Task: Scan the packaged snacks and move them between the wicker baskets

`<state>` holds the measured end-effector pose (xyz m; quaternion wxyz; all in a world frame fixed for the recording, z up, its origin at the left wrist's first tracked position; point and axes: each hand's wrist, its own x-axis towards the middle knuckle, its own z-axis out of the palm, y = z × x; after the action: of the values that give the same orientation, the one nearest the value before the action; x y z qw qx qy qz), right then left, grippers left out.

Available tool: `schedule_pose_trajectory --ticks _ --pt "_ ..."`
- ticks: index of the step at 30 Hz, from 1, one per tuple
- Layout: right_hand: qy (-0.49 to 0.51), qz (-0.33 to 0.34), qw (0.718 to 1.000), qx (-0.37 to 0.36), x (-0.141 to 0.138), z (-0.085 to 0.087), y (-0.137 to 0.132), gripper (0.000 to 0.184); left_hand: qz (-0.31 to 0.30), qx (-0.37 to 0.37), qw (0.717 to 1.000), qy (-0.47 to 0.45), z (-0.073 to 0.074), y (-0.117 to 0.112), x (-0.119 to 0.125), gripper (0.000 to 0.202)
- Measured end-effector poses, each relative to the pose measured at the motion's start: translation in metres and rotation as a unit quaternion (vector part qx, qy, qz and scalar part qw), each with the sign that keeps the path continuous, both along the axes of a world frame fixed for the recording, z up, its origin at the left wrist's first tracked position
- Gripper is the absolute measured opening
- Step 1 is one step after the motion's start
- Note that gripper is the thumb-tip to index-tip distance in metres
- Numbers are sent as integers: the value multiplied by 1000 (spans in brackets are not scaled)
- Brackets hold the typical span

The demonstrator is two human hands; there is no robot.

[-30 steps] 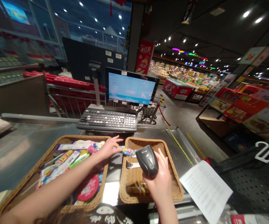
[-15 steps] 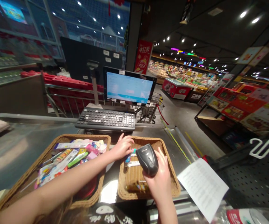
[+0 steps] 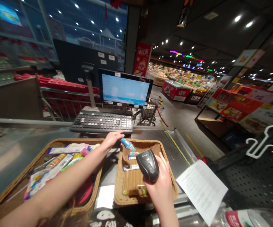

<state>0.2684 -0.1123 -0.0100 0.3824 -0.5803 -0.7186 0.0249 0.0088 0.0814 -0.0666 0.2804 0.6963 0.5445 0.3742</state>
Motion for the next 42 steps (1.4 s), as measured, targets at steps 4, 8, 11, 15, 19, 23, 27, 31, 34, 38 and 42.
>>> schedule_pose_trajectory --ticks 4,8,11,15,19,23,27,31,34,38,42 --pt "-3 34 999 10 -11 7 8 59 14 58 997 -53 24 -21 -12 29" --pt "-5 55 998 16 -19 7 16 58 -5 146 989 -6 32 -46 -17 21" --pt "10 61 998 11 -22 6 18 56 -19 118 991 63 18 -60 -19 20" --pt "20 56 998 1 -25 4 17 56 -9 87 992 94 -7 -77 -29 18" --pt "19 53 998 -10 -27 0 15 56 -36 134 980 141 -16 -93 -44 14" --pt "10 63 998 -20 -32 -1 14 56 -161 238 929 232 -16 -92 -58 16" --pt "7 73 997 -19 -37 0 15 56 -227 350 868 271 -16 -77 -70 27" --pt "-7 87 996 -37 -42 0 14 58 -262 422 817 294 -4 -72 -76 24" --pt "-17 103 993 -53 -45 3 10 61 -271 474 787 287 20 -79 -80 27" --pt "-33 130 990 -48 -48 12 3 65 -260 533 748 296 66 -91 -91 23" --pt "-50 164 985 -15 -54 25 -2 61 -218 575 723 313 104 -101 -105 35"
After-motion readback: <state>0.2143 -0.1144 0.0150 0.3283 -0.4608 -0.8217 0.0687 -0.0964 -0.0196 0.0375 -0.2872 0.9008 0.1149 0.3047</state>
